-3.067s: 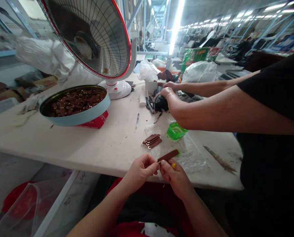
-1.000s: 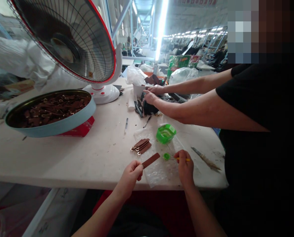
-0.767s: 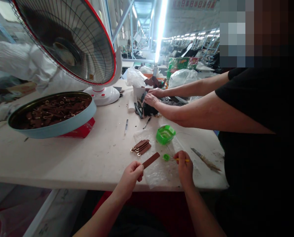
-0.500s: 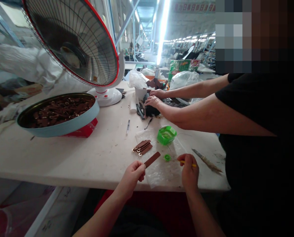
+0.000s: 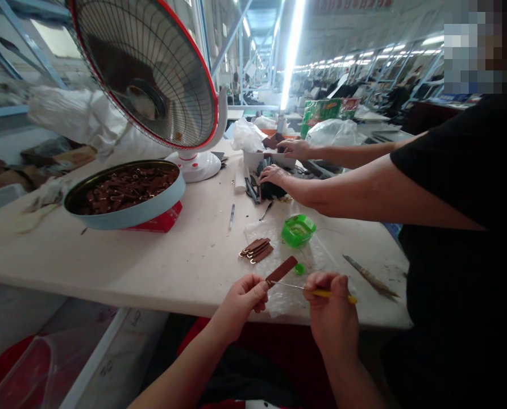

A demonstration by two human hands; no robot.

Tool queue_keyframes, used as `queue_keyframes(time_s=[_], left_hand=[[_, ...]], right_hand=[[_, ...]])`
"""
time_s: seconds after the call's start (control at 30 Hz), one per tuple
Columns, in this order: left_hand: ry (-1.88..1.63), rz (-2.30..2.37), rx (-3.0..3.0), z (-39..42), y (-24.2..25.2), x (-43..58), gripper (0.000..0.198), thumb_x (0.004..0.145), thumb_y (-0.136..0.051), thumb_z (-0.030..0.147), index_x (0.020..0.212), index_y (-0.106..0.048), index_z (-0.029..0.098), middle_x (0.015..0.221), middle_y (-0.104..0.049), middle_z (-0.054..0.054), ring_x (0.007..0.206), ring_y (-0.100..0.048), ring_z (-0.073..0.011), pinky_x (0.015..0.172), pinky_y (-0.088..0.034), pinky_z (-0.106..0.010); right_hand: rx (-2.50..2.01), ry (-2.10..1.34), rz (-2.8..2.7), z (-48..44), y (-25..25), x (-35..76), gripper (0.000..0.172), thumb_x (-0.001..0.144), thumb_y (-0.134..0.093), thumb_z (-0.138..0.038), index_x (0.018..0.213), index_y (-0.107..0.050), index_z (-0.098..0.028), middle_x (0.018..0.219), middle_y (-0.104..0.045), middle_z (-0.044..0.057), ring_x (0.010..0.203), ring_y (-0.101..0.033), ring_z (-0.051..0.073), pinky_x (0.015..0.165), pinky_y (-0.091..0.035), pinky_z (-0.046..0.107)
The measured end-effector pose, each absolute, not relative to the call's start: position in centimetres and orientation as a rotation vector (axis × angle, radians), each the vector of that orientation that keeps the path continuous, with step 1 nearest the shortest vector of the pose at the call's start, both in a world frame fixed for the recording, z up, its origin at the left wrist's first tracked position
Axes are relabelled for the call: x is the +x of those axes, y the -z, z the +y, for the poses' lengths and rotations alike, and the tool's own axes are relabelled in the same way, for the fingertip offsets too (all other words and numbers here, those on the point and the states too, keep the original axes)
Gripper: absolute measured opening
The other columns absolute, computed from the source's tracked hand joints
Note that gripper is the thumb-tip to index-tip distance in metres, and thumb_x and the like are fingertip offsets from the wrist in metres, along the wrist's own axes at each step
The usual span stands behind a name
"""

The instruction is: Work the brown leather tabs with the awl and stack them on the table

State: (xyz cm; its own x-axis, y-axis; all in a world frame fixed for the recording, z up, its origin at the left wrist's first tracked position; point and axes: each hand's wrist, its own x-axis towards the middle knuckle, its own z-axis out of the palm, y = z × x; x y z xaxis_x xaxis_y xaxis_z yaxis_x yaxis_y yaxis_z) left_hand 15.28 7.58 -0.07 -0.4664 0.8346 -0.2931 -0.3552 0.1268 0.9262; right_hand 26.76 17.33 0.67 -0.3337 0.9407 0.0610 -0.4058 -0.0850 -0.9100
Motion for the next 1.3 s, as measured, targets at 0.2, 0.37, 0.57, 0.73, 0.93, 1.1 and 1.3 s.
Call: queue_keyframes(time_s=[0.2,0.37,0.57,0.73,0.93,1.1,1.3], left_hand=[[-1.567,1.468,0.482,7.7,0.1,15.3,0.018,0.073,-0.055,0.03,0.068,-0.047,0.015,0.059,-0.049,0.004,0.051,-0.041,-0.0068,0.053,-0.032,-0.021],[-1.56,1.499,0.476,7.6,-0.2,15.2,0.02,0.071,-0.056,0.033,0.068,-0.048,0.016,0.058,-0.049,0.004,0.05,-0.04,-0.0078,0.053,-0.031,-0.022],[-1.563,1.502,0.472,7.8,-0.1,15.1,0.019,0.071,-0.055,0.033,0.068,-0.046,0.016,0.058,-0.048,0.005,0.05,-0.04,-0.0077,0.053,-0.031,-0.022],[-1.576,1.583,0.47,8.0,0.4,14.8,0.016,0.071,-0.05,0.029,0.064,-0.042,0.018,0.054,-0.043,0.006,0.05,-0.036,-0.008,0.052,-0.029,-0.022],[-1.595,1.649,0.554,8.3,-0.9,15.2,0.012,0.068,-0.049,0.025,0.061,-0.042,0.018,0.053,-0.038,0.007,0.053,-0.033,-0.0085,0.054,-0.029,-0.021],[-1.505,1.588,0.637,8.6,-1.8,15.9,0.013,0.069,-0.053,0.028,0.065,-0.047,0.017,0.056,-0.044,0.005,0.054,-0.038,-0.0087,0.055,-0.033,-0.022],[-1.444,1.534,0.67,9.0,-2.2,16.1,0.017,0.07,-0.056,0.032,0.069,-0.048,0.017,0.059,-0.051,0.004,0.054,-0.045,-0.0092,0.056,-0.037,-0.023]], right_hand=[[-0.677,-1.747,-1.046,17.2,-0.3,26.1,0.035,0.084,-0.047,-0.049,0.067,-0.05,-0.019,0.063,-0.05,-0.002,0.053,-0.041,0.01,0.05,-0.032,0.025],[-0.697,-1.756,-1.052,17.4,0.0,25.8,0.036,0.086,-0.043,-0.048,0.066,-0.049,-0.019,0.063,-0.049,-0.003,0.052,-0.04,0.01,0.051,-0.032,0.024],[-0.691,-1.77,-1.036,17.2,0.1,25.3,0.036,0.085,-0.045,-0.048,0.065,-0.05,-0.018,0.063,-0.049,-0.002,0.051,-0.039,0.009,0.049,-0.032,0.024],[-0.674,-1.671,-1.074,17.4,-0.3,26.7,0.037,0.085,-0.043,-0.051,0.067,-0.051,-0.019,0.061,-0.049,-0.002,0.054,-0.042,0.011,0.052,-0.034,0.025],[-0.795,-1.47,-1.601,17.7,0.1,28.0,0.032,0.085,-0.045,-0.048,0.081,-0.056,-0.018,0.063,-0.052,-0.001,0.061,-0.047,0.013,0.062,-0.037,0.027],[-0.729,-1.641,-1.794,17.8,1.0,26.9,0.037,0.083,-0.046,-0.05,0.064,-0.046,-0.019,0.054,-0.042,-0.004,0.051,-0.04,0.011,0.052,-0.034,0.025],[-0.68,-1.863,-1.62,18.8,1.0,26.8,0.033,0.082,-0.049,-0.047,0.065,-0.042,-0.02,0.05,-0.037,-0.006,0.048,-0.035,0.01,0.049,-0.032,0.024]])
